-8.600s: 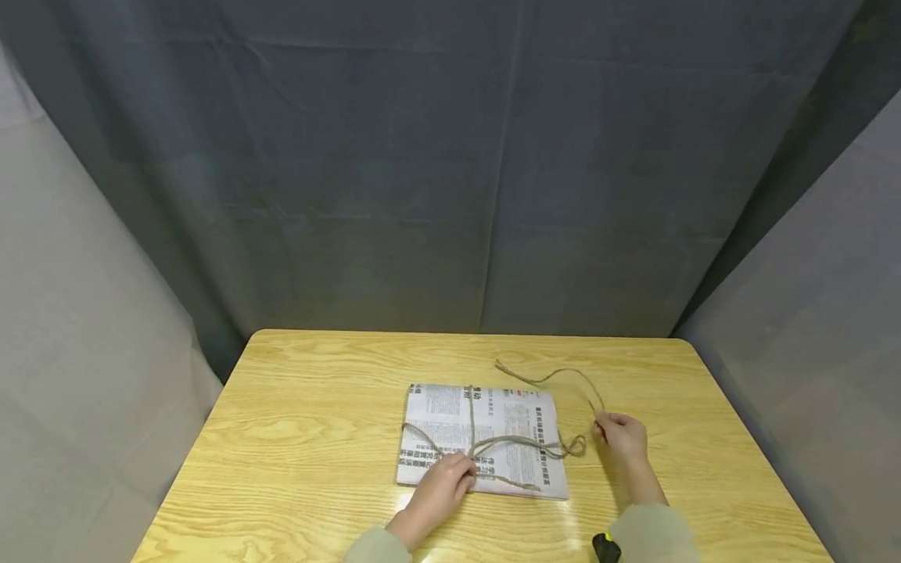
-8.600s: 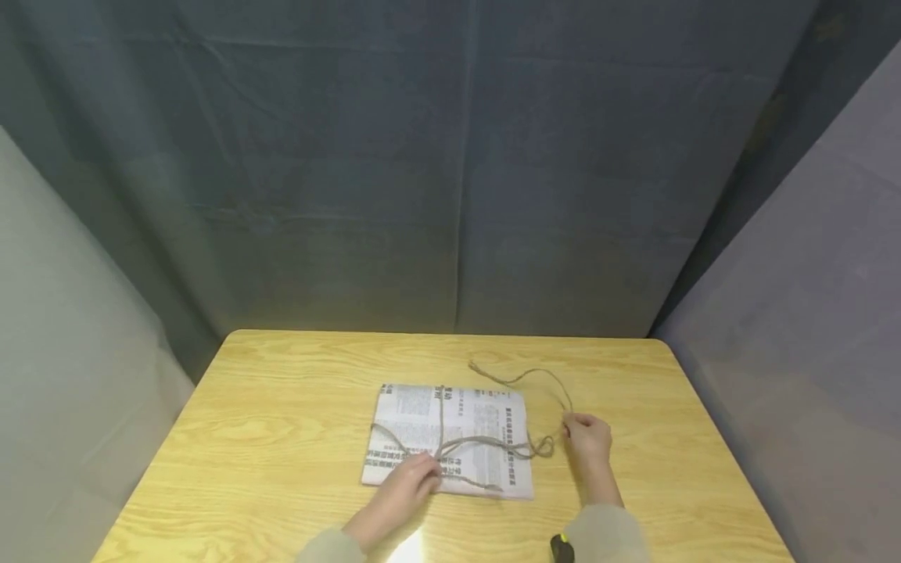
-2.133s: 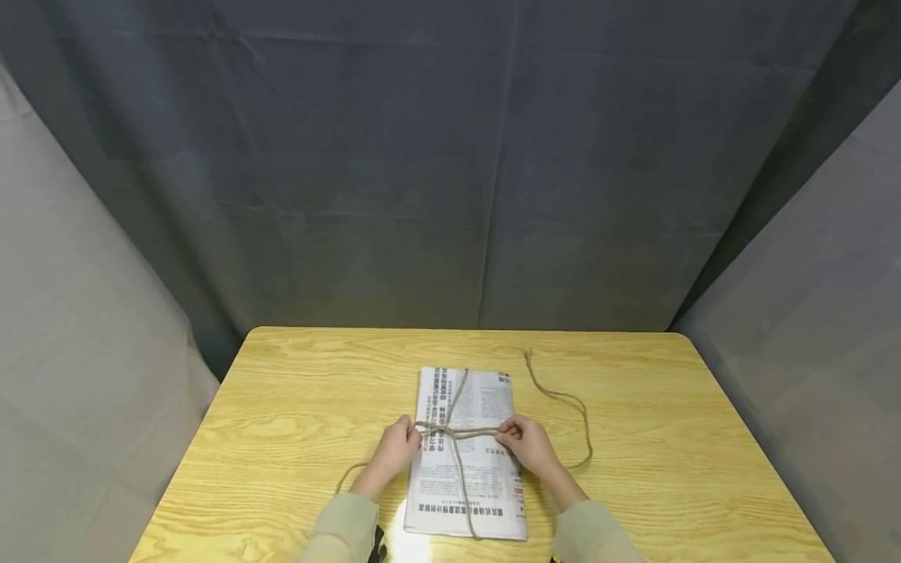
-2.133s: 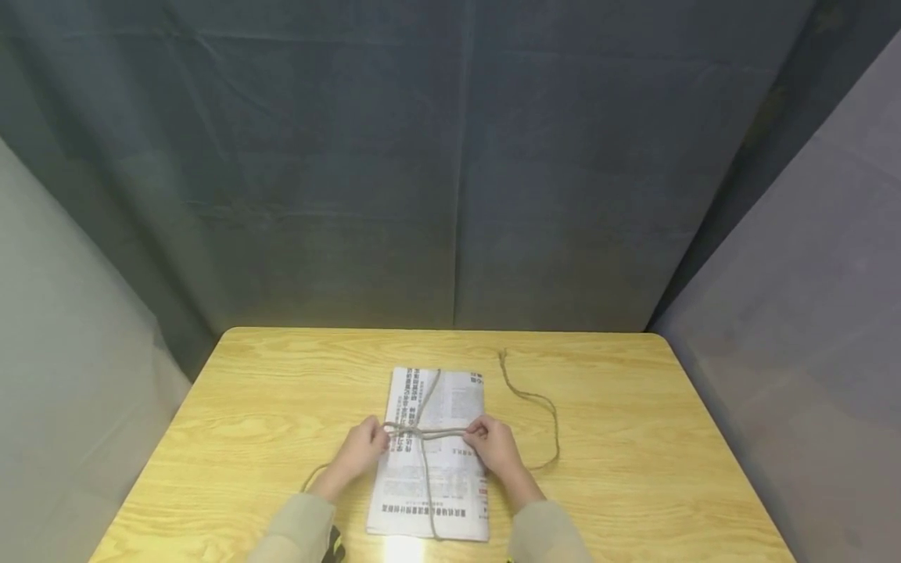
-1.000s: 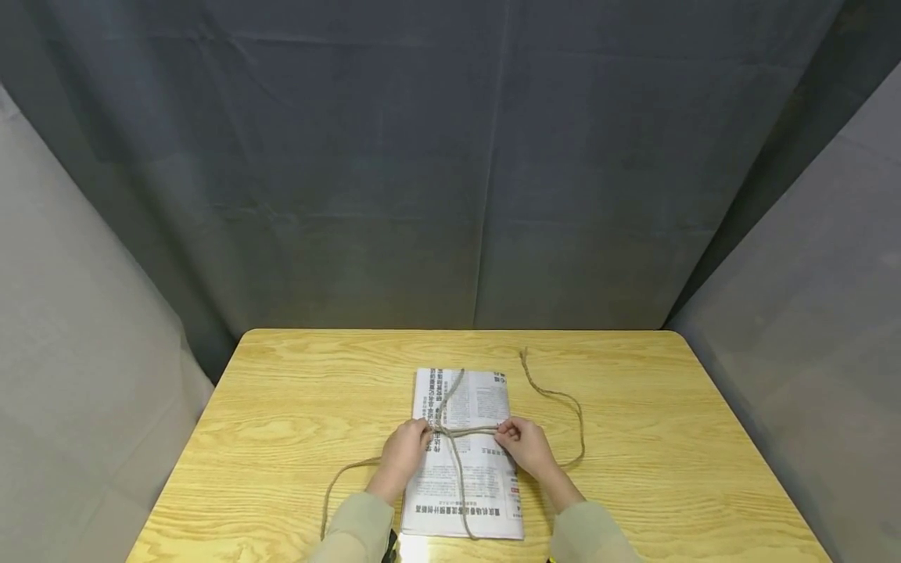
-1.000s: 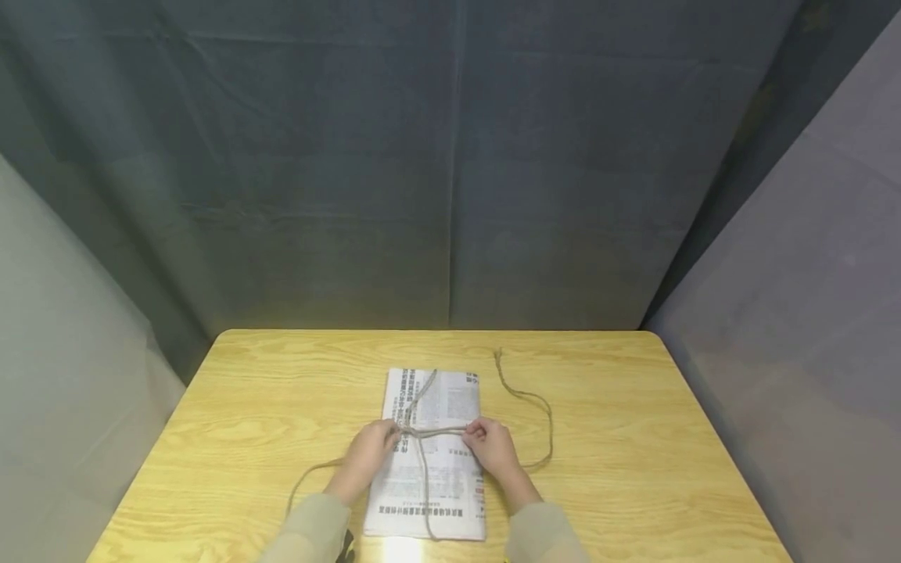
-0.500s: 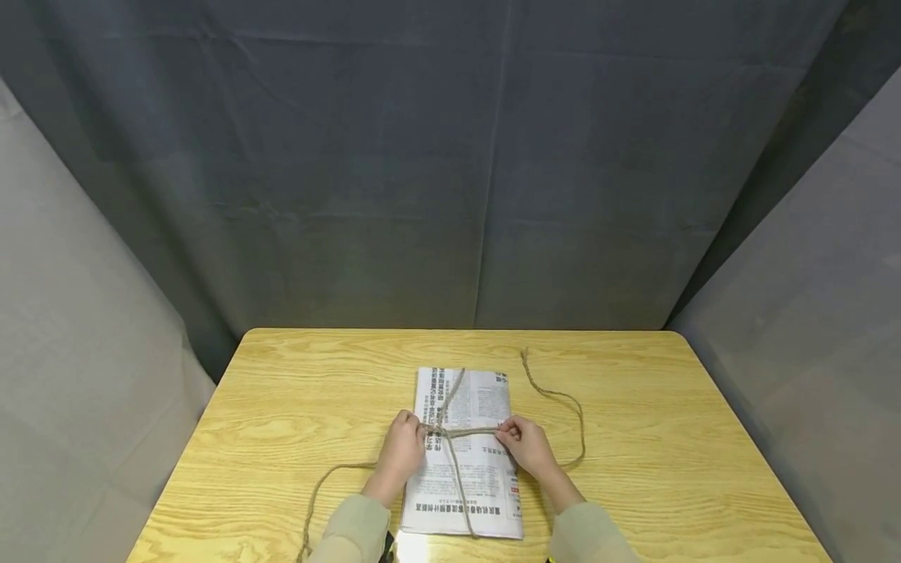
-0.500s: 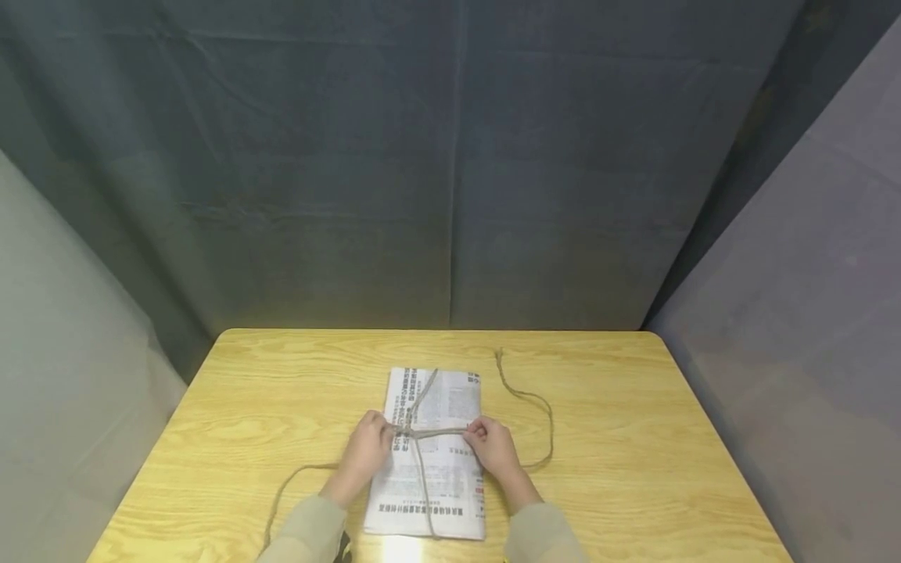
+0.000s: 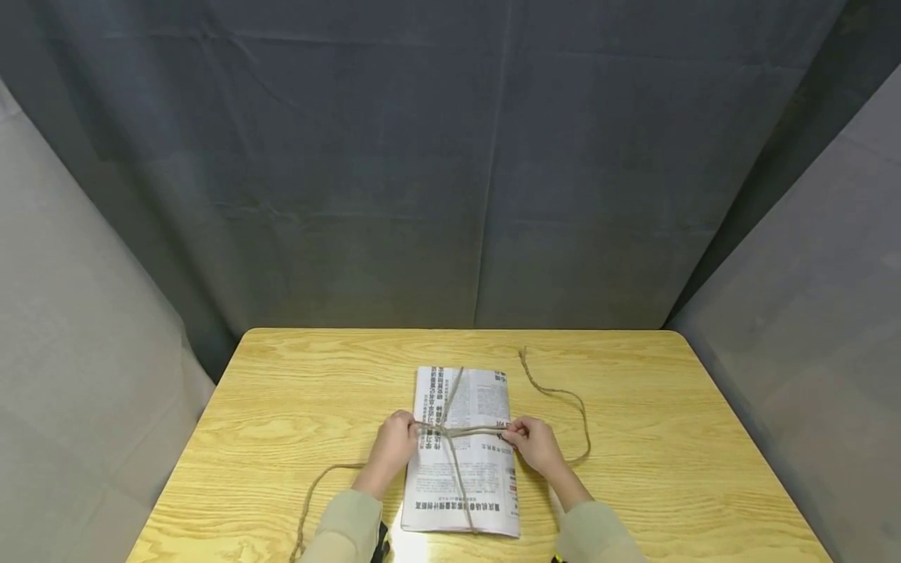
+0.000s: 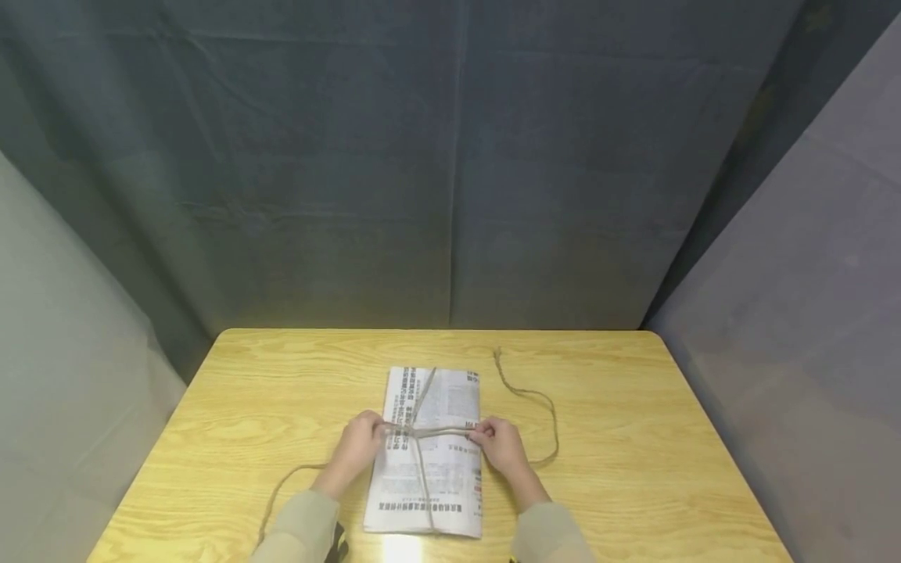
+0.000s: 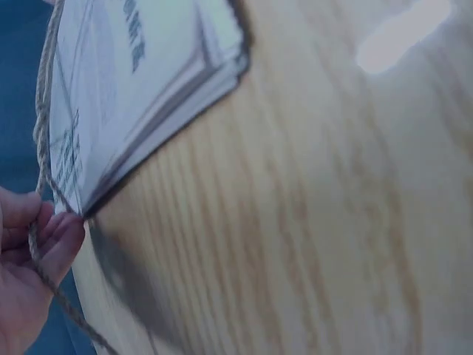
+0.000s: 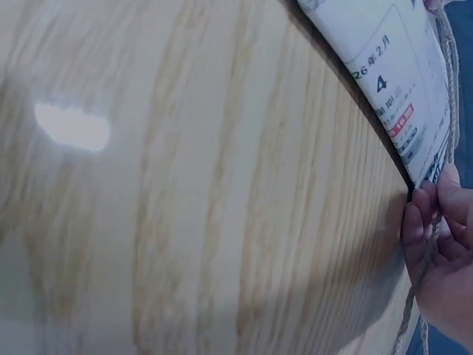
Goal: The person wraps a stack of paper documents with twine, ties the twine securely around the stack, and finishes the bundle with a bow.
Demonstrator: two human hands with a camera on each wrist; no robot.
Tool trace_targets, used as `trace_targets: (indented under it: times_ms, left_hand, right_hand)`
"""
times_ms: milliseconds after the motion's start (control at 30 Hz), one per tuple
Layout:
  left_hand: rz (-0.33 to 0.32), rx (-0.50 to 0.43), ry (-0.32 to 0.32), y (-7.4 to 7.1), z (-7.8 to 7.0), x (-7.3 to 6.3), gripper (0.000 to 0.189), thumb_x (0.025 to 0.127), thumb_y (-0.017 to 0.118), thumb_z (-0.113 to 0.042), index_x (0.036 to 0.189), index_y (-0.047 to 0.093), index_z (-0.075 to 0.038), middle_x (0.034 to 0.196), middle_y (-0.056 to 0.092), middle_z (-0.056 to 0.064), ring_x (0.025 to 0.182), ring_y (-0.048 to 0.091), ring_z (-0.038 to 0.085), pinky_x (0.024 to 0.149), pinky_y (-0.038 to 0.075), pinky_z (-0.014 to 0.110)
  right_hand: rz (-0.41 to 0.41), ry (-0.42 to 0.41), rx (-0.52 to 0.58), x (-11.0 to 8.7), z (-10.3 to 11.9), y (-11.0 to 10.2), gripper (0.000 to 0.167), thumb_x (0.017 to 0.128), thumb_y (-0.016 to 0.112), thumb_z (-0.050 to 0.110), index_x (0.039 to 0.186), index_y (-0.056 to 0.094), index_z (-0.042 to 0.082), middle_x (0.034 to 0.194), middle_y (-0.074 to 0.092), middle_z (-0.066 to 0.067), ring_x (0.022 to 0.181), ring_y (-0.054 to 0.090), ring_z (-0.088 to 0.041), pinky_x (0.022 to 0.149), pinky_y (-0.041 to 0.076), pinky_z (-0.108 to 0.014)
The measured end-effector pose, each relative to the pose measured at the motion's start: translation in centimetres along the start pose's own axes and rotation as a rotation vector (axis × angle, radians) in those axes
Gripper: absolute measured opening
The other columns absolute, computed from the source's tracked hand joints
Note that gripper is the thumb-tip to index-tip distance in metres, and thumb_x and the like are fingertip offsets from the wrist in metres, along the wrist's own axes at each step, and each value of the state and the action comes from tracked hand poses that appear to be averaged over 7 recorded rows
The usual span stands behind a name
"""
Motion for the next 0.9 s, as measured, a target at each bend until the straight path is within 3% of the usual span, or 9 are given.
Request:
trace_targets:
  times_ms: [133,300,500,900]
  left_hand:
    - [0.029,-0.051,0.022,-0.3,0.5,0.2,0.009,0.089,0.054,-0.004,0.087,0.060,0.002,0.080,0.055,0.006,0.066,0.049,0.014,0.051,0.043,0.022]
    - [0.007,-0.040,0.082,-0.4,1.0,-0.2,0.010,0.087,0.058,-0.004,0.078,0.059,0.000,0.077,0.050,0.004,0.066,0.046,0.013,0.051,0.043,0.021]
    - [-0.022,-0.045,0.038,-0.2,2.0,-0.6,0.008,0.086,0.063,-0.009,0.088,0.067,-0.002,0.083,0.050,0.001,0.071,0.049,0.011,0.057,0.048,0.020]
    - [-0.072,-0.098,-0.012,-0.2,2.8,-0.6,0.006,0.084,0.065,-0.011,0.086,0.069,-0.007,0.081,0.061,0.002,0.072,0.058,0.013,0.059,0.050,0.022]
  right_hand:
    - [-0.008,-0.001,-0.002,0.1,0.0,0.0,0.012,0.084,0.065,0.011,0.075,0.060,0.005,0.062,0.051,-0.001,0.056,0.044,-0.011,0.048,0.036,-0.022]
    - [-0.029,0.014,-0.013,-0.2,-0.2,-0.2,0.008,0.084,0.065,0.008,0.078,0.062,0.004,0.066,0.052,-0.001,0.059,0.044,-0.012,0.051,0.037,-0.023]
    - [-0.040,0.020,-0.028,-0.7,-0.3,-0.1,0.007,0.083,0.066,0.007,0.077,0.063,0.005,0.066,0.053,-0.001,0.060,0.045,-0.012,0.052,0.038,-0.024]
    - [-0.115,0.047,-0.045,-0.5,-1.2,-0.5,0.010,0.081,0.069,0.010,0.074,0.063,0.005,0.063,0.053,0.000,0.057,0.044,-0.011,0.050,0.036,-0.022]
Point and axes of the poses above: each hand's wrist, its own x-axis towards the middle knuckle, its own y-axis out of the palm, z = x × y, the point moved 3 cm from there along x, towards the middle knuckle
